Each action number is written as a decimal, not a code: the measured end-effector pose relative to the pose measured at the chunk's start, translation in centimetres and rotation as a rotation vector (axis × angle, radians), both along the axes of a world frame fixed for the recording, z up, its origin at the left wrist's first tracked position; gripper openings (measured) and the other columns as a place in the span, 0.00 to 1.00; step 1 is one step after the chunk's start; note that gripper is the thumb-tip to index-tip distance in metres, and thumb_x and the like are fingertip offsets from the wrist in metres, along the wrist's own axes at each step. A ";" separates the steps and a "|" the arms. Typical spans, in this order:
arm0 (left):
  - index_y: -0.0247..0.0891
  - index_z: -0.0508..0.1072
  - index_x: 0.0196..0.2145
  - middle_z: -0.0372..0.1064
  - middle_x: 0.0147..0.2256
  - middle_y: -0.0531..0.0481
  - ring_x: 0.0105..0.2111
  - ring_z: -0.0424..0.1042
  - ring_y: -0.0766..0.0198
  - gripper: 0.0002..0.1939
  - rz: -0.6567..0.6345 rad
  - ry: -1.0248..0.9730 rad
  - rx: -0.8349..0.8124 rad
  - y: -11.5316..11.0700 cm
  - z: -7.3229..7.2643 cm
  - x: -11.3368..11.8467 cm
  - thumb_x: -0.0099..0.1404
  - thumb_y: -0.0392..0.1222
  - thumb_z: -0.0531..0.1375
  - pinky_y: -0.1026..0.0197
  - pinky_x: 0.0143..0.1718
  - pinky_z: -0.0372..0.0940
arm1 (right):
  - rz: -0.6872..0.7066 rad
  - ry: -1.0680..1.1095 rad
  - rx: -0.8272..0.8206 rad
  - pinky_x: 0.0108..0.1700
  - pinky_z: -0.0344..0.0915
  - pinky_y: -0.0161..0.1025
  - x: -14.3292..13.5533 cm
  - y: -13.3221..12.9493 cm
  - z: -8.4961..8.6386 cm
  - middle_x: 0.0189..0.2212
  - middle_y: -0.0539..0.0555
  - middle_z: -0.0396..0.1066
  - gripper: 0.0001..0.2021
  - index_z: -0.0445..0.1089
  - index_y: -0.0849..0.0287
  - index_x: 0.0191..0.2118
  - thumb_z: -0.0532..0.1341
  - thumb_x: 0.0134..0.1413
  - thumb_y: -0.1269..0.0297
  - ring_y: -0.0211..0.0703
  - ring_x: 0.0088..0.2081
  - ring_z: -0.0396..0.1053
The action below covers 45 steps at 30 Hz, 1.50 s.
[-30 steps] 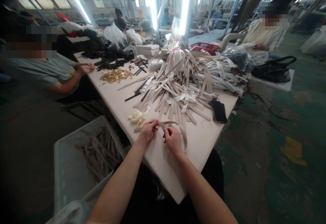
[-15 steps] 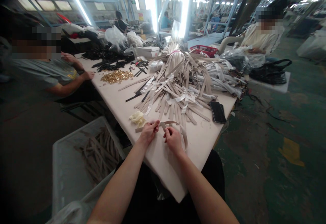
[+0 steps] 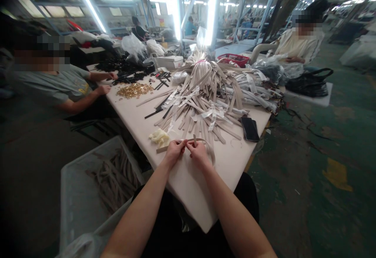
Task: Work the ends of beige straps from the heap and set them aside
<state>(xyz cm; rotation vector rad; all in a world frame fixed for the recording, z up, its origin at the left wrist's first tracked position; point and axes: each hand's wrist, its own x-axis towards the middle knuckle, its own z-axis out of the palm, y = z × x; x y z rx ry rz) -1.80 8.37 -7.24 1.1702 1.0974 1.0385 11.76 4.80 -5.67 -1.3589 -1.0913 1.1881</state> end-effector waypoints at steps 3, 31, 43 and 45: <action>0.36 0.70 0.18 0.61 0.15 0.52 0.14 0.54 0.71 0.26 -0.024 0.021 0.006 0.0 0.0 0.1 0.53 0.62 0.68 0.64 0.18 0.46 | -0.039 -0.019 0.040 0.18 0.60 0.32 -0.1 -0.3 -0.4 0.21 0.50 0.70 0.23 0.76 0.60 0.37 0.63 0.51 0.43 0.35 0.16 0.60; 0.32 0.74 0.28 0.70 0.26 0.48 0.21 0.64 0.71 0.19 0.042 -0.438 -0.133 0.8 0.5 -0.4 0.54 0.52 0.70 0.66 0.22 0.54 | -0.173 -0.112 0.103 0.26 0.72 0.36 -0.6 -3.1 -1.1 0.28 0.53 0.73 0.20 0.72 0.59 0.35 0.56 0.59 0.46 0.41 0.24 0.72; 0.34 0.74 0.27 0.68 0.21 0.51 0.19 0.63 0.70 0.20 0.038 -0.270 -0.088 0.7 -0.4 -0.1 0.53 0.55 0.70 0.65 0.22 0.56 | -0.165 -0.304 0.178 0.30 0.69 0.38 -0.9 -3.4 -0.9 0.28 0.53 0.75 0.18 0.74 0.57 0.37 0.55 0.63 0.49 0.42 0.23 0.71; 0.34 0.74 0.26 0.68 0.20 0.50 0.19 0.63 0.70 0.20 0.040 -0.253 -0.085 0.7 -0.4 -0.1 0.54 0.55 0.70 0.65 0.22 0.56 | -0.166 -0.308 0.182 0.30 0.70 0.37 -1.0 -3.5 -0.9 0.28 0.54 0.75 0.19 0.75 0.57 0.37 0.55 0.63 0.48 0.42 0.24 0.72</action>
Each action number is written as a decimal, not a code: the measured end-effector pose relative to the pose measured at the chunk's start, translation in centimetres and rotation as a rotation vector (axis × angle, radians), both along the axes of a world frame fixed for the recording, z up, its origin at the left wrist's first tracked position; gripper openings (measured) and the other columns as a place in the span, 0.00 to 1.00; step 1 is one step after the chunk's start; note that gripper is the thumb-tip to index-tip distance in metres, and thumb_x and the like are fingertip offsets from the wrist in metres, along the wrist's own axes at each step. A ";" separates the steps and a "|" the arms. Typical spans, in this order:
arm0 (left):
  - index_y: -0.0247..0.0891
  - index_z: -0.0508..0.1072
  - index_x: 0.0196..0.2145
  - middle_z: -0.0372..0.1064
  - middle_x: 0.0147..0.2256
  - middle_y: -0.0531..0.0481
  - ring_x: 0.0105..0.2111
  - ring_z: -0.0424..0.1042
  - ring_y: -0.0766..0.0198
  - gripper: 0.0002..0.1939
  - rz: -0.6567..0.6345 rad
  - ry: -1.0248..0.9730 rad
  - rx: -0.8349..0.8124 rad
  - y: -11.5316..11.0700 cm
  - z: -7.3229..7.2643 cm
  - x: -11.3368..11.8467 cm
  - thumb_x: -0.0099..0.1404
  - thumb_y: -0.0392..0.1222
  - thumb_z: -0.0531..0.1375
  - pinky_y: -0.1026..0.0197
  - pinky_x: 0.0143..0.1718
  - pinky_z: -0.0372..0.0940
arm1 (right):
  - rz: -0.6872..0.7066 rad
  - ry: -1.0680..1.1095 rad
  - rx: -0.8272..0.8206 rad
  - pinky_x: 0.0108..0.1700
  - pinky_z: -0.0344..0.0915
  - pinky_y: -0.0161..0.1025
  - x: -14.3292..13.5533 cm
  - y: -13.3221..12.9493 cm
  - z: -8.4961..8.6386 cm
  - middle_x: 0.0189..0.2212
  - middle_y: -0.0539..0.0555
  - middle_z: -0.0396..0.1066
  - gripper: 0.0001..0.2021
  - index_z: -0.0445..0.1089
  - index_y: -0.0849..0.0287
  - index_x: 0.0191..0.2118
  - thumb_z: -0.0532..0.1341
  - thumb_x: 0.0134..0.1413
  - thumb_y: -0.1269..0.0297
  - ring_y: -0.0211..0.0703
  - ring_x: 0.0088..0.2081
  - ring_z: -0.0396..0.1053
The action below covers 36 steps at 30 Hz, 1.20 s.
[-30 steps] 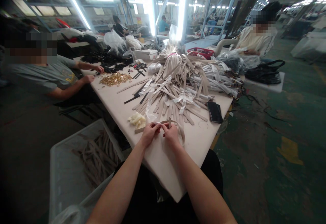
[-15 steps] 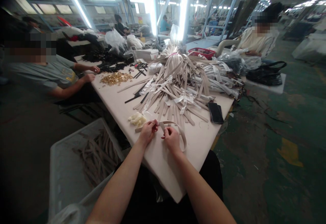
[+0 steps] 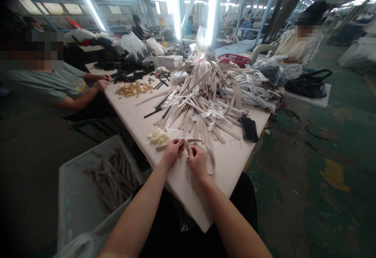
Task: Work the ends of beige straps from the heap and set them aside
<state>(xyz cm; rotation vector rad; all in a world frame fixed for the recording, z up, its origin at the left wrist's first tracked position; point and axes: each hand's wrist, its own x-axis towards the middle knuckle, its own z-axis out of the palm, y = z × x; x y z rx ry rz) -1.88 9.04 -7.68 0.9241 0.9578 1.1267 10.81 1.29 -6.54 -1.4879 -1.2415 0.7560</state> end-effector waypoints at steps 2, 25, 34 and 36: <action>0.34 0.74 0.27 0.68 0.21 0.50 0.19 0.63 0.70 0.20 0.019 -0.032 -0.006 0.1 0.1 0.0 0.54 0.55 0.70 0.65 0.22 0.56 | -0.023 0.008 -0.003 0.30 0.70 0.37 0.0 -0.1 0.0 0.29 0.54 0.76 0.19 0.74 0.58 0.38 0.54 0.64 0.48 0.42 0.24 0.72; 0.33 0.74 0.27 0.68 0.20 0.51 0.18 0.63 0.69 0.22 -0.040 0.153 0.037 -0.4 0.2 0.0 0.55 0.58 0.68 0.65 0.22 0.56 | -0.001 -0.014 -0.023 0.30 0.69 0.38 0.0 0.2 -0.4 0.29 0.56 0.77 0.20 0.75 0.59 0.39 0.54 0.64 0.47 0.43 0.24 0.72; 0.34 0.72 0.27 0.67 0.20 0.51 0.18 0.62 0.69 0.21 -0.063 0.177 0.031 -0.2 0.8 -0.4 0.56 0.57 0.67 0.66 0.20 0.54 | 0.210 0.077 -0.298 0.25 0.67 0.32 2.5 -0.5 1.9 0.28 0.56 0.79 0.13 0.74 0.61 0.36 0.58 0.62 0.56 0.39 0.23 0.74; 0.35 0.71 0.27 0.64 0.20 0.53 0.18 0.60 0.70 0.21 0.012 0.073 0.004 0.0 1.0 -0.2 0.56 0.58 0.67 0.66 0.19 0.52 | 0.333 0.050 -0.392 0.23 0.65 0.31 3.5 -1.3 2.3 0.25 0.56 0.78 0.12 0.73 0.62 0.31 0.59 0.60 0.60 0.38 0.21 0.73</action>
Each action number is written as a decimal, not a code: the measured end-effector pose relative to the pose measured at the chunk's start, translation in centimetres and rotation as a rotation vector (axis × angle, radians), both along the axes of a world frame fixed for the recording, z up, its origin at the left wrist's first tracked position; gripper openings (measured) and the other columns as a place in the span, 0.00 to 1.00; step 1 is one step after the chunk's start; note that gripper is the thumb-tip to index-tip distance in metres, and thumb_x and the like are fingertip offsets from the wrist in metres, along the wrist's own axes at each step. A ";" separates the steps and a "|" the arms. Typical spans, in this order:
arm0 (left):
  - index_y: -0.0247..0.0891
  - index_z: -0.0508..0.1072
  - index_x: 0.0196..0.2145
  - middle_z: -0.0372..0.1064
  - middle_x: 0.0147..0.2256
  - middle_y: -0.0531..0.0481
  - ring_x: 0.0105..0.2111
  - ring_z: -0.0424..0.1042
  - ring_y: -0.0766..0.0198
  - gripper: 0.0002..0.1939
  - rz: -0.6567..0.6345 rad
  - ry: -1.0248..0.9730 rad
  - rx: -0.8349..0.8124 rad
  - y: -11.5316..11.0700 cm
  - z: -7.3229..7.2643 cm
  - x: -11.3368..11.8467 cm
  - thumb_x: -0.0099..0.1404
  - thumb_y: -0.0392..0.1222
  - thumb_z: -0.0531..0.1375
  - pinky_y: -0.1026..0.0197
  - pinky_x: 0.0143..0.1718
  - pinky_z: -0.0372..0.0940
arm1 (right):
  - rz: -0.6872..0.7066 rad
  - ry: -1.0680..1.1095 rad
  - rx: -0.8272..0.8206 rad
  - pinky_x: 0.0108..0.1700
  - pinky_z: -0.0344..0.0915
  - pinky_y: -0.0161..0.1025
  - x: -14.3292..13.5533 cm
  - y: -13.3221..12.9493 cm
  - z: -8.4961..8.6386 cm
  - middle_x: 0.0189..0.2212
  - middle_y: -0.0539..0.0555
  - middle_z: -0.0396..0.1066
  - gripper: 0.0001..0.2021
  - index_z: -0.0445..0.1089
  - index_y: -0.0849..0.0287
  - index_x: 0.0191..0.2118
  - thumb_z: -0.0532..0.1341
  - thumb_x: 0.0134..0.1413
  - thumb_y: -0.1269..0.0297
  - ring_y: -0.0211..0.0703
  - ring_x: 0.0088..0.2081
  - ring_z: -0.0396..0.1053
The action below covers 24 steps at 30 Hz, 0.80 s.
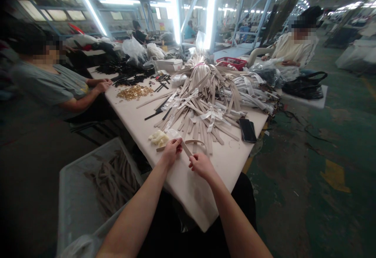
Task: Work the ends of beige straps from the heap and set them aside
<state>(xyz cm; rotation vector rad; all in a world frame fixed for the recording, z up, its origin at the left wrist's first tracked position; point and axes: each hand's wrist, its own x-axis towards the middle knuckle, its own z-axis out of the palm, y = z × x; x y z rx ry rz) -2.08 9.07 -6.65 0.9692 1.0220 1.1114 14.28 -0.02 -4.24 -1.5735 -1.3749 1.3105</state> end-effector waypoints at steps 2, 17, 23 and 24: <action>0.35 0.70 0.27 0.63 0.19 0.54 0.17 0.60 0.71 0.21 0.049 -0.057 -0.005 -0.1 0.2 0.5 0.56 0.58 0.67 0.67 0.19 0.52 | 0.063 0.036 -0.027 0.22 0.64 0.30 0.4 -0.5 -0.1 0.23 0.55 0.77 0.11 0.73 0.62 0.30 0.59 0.59 0.62 0.37 0.20 0.72; 0.34 0.74 0.30 0.71 0.28 0.47 0.25 0.67 0.66 0.21 0.125 -0.026 0.020 -1.7 2.6 1.7 0.55 0.58 0.66 0.65 0.24 0.61 | 0.035 0.186 0.121 0.25 0.67 0.33 -1.3 -1.5 -0.5 0.23 0.55 0.77 0.18 0.72 0.62 0.33 0.56 0.61 0.51 0.39 0.20 0.73; 0.32 0.75 0.30 0.66 0.20 0.51 0.15 0.58 0.71 0.22 -0.041 0.006 -0.159 -4.0 1.7 2.9 0.55 0.58 0.66 0.66 0.17 0.52 | -0.055 0.412 0.074 0.25 0.71 0.37 -2.7 -0.4 -0.5 0.27 0.56 0.78 0.21 0.72 0.63 0.36 0.56 0.59 0.46 0.42 0.20 0.74; 0.32 0.75 0.29 0.65 0.19 0.51 0.15 0.57 0.71 0.22 -0.050 0.004 -0.177 -4.2 1.7 3.0 0.55 0.58 0.66 0.66 0.16 0.51 | -0.048 0.419 0.083 0.26 0.72 0.38 -2.7 -0.5 -0.4 0.28 0.57 0.78 0.22 0.72 0.63 0.37 0.56 0.59 0.46 0.43 0.22 0.75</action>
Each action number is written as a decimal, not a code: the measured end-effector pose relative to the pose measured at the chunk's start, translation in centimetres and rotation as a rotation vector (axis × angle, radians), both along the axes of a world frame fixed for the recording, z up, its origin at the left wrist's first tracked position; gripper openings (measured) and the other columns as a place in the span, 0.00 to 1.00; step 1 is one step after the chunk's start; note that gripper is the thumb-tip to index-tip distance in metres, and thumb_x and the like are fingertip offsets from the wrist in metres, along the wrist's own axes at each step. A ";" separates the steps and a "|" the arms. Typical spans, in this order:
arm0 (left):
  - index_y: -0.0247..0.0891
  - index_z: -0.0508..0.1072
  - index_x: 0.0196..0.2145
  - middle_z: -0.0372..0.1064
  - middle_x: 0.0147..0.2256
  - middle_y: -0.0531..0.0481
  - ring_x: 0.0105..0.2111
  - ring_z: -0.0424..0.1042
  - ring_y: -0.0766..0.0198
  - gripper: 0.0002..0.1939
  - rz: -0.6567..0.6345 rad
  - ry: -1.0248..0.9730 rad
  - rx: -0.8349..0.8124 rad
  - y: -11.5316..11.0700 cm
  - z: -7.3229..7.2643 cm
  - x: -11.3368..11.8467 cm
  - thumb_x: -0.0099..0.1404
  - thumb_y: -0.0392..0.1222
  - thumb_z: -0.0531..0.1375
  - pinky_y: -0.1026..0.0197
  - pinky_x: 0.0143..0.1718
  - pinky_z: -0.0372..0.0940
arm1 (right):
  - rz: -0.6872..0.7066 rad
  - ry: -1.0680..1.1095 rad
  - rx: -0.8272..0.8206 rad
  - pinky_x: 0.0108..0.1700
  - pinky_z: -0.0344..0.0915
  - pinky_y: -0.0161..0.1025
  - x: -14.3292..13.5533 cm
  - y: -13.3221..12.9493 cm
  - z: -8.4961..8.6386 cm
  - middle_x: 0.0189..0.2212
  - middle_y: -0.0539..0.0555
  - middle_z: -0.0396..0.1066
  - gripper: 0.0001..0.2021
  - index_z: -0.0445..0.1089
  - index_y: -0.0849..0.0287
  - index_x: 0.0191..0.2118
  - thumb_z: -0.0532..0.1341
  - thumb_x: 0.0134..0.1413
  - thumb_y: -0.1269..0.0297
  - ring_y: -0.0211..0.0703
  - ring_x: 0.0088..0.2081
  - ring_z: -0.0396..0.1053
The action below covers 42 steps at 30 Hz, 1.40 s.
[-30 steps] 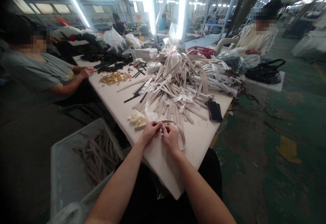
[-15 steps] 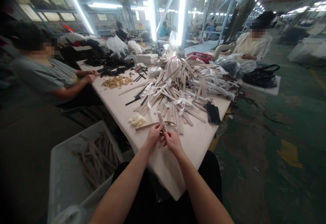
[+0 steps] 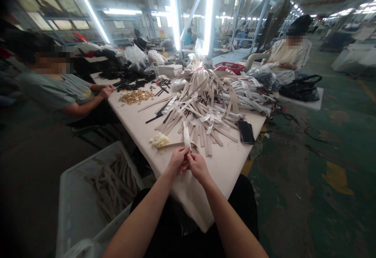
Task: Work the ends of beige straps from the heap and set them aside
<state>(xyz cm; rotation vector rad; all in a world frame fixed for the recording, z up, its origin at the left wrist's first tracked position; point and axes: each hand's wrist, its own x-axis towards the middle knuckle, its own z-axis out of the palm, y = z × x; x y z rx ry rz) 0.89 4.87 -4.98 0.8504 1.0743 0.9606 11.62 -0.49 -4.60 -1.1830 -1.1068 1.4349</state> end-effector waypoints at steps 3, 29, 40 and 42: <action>0.32 0.75 0.28 0.68 0.23 0.48 0.18 0.63 0.68 0.22 0.078 0.001 0.046 0.2 0.4 -0.5 0.54 0.57 0.67 0.65 0.18 0.57 | 0.024 -0.123 0.078 0.33 0.73 0.39 0.4 -0.7 0.4 0.28 0.57 0.79 0.19 0.74 0.62 0.36 0.57 0.60 0.49 0.45 0.27 0.77; 0.32 0.76 0.35 0.68 0.22 0.48 0.16 0.63 0.67 0.22 0.029 -0.124 -0.114 -2.9 0.9 -0.2 0.57 0.56 0.65 0.66 0.14 0.51 | -0.171 -0.307 0.125 0.27 0.69 0.37 -1.0 -1.6 -0.4 0.28 0.57 0.78 0.23 0.74 0.60 0.31 0.52 0.63 0.46 0.45 0.24 0.75; 0.31 0.76 0.34 0.68 0.21 0.50 0.14 0.58 0.70 0.22 0.005 -0.150 -0.063 -1.8 0.3 -0.2 0.57 0.56 0.66 0.66 0.14 0.48 | -0.197 -0.485 0.224 0.30 0.65 0.36 -0.7 -0.8 0.3 0.26 0.56 0.77 0.19 0.74 0.58 0.29 0.53 0.64 0.56 0.45 0.26 0.73; 0.30 0.77 0.34 0.70 0.22 0.48 0.16 0.62 0.69 0.21 0.037 -0.184 -0.039 -1.5 0.8 -0.3 0.56 0.55 0.66 0.66 0.16 0.52 | -0.192 -0.488 0.257 0.33 0.66 0.36 -0.4 -0.8 0.5 0.27 0.56 0.78 0.18 0.74 0.58 0.29 0.53 0.64 0.56 0.46 0.29 0.74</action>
